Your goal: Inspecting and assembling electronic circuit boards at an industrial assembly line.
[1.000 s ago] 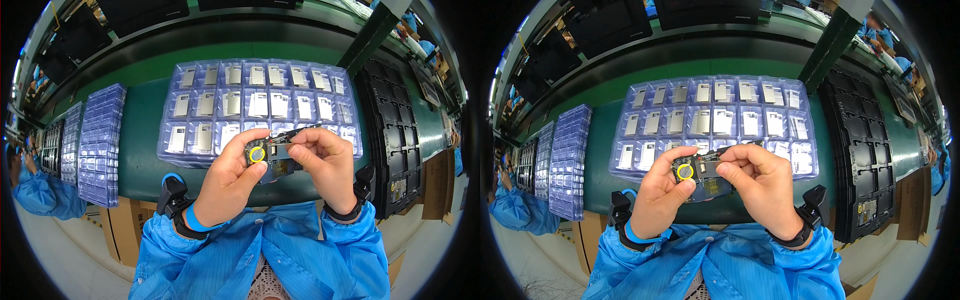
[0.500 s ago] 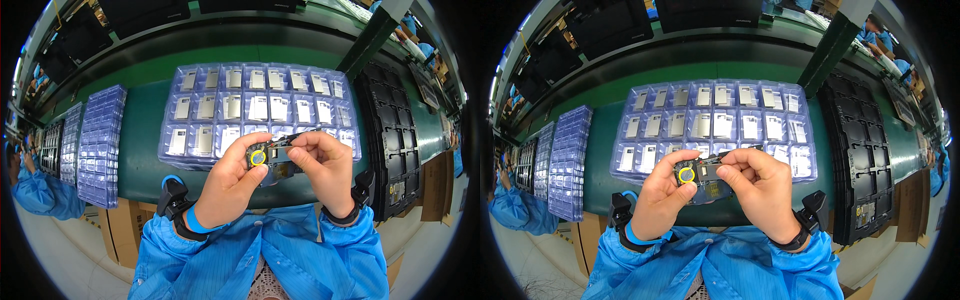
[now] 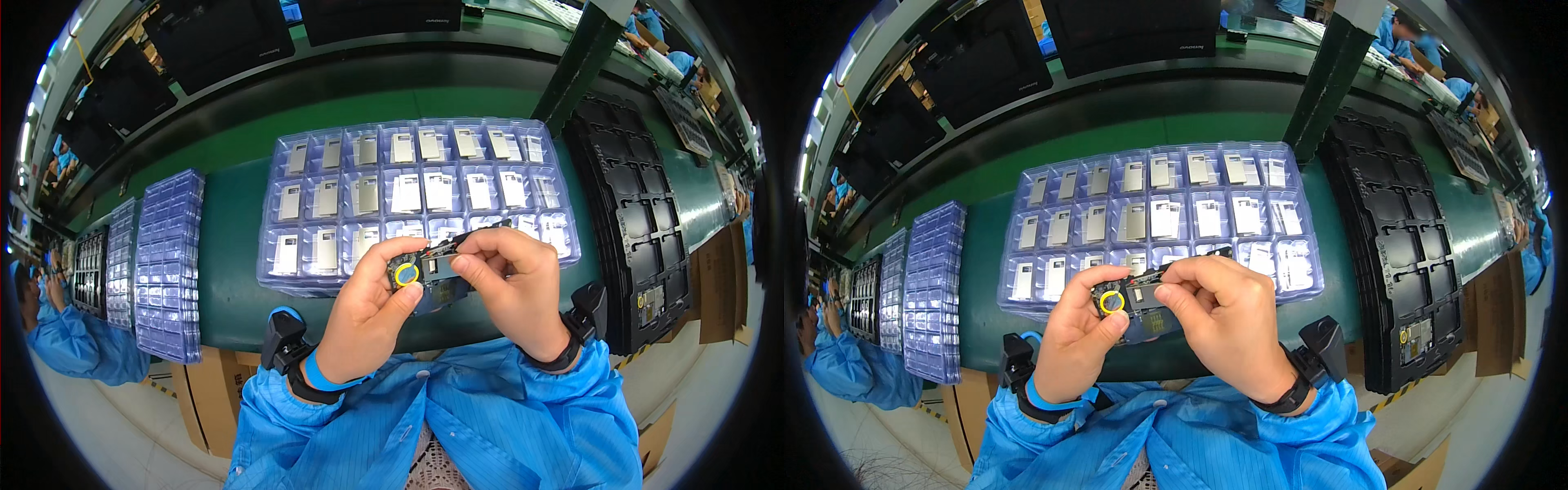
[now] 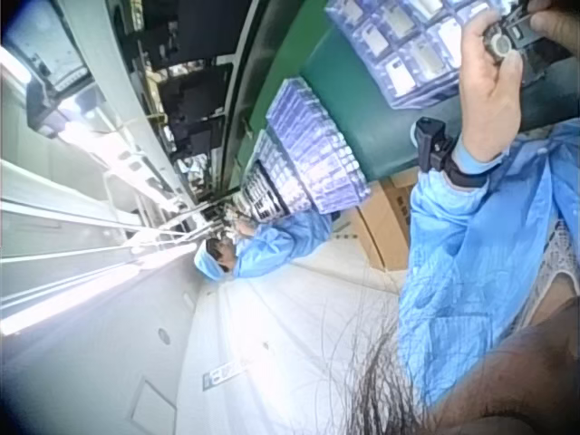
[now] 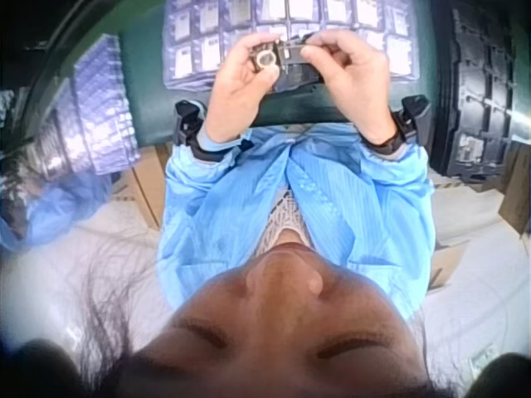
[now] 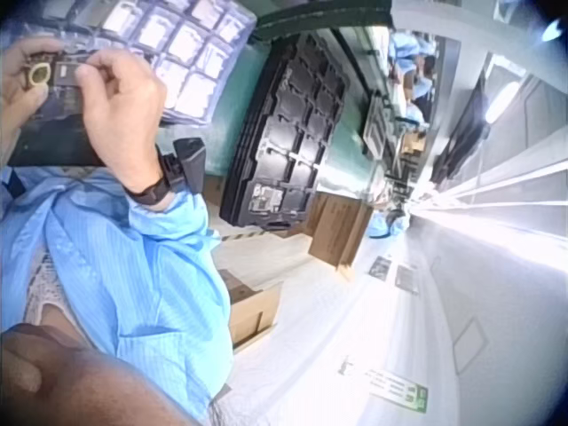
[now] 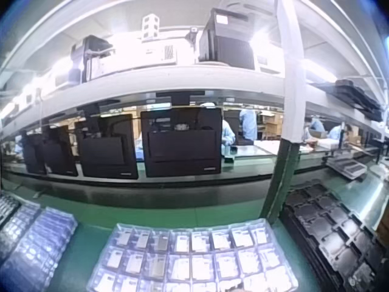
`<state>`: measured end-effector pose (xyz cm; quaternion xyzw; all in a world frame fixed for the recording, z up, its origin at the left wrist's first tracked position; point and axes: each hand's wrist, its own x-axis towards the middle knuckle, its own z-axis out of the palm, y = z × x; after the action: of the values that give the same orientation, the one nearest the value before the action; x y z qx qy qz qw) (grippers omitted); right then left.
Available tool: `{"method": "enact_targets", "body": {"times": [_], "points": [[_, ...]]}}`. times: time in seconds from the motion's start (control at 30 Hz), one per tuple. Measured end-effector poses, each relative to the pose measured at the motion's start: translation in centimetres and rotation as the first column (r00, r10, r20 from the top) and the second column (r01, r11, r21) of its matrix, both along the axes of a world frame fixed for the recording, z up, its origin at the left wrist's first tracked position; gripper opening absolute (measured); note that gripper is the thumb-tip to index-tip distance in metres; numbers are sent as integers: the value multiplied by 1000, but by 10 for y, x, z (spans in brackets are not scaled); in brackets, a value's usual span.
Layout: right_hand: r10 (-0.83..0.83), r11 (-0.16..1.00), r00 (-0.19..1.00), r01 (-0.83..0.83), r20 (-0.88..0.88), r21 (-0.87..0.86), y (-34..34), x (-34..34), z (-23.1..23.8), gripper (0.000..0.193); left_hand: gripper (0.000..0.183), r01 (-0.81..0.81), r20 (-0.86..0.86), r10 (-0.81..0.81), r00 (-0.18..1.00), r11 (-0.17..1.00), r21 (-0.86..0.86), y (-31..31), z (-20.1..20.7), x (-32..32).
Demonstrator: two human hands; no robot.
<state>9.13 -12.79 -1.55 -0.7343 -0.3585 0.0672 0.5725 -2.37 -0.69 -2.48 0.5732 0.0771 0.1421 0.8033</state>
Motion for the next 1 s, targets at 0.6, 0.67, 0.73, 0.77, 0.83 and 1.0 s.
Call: {"method": "enact_targets", "body": {"times": [0.6, 0.67, 0.73, 0.77, 0.83, 1.0], "points": [[29, 997, 979, -15, -200, 73, -2, 5, -8, 8, 39, 32, -11, -34, 999, 993, -112, -2, 0, 6], [28, 998, 982, -17, -185, 60, -1, 4, -7, 8, 39, 28, -17, -30, 999, 993, -111, -2, 1, 5], [17, 999, 985, -8, -169, 50, -2, 4, -6, 8, 40, 32, -12, -33, 999, 996, -81, -1, 3, 5], [-6, 1000, 994, 9, -109, 24, -3, 3, -5, 8, 40, 38, -12, -39, 999, 996, -79, -2, 3, 5], [-32, 999, 998, 32, -48, 2, -4, 2, -3, 9, 38, 26, -31, -27, 999, 999, -34, -2, 3, 4], [-44, 999, 996, 45, 80, -9, -1, -4, 4, 9, 30, -80, -27, 81, 996, 996, 38, -5, 1, 7]]}}
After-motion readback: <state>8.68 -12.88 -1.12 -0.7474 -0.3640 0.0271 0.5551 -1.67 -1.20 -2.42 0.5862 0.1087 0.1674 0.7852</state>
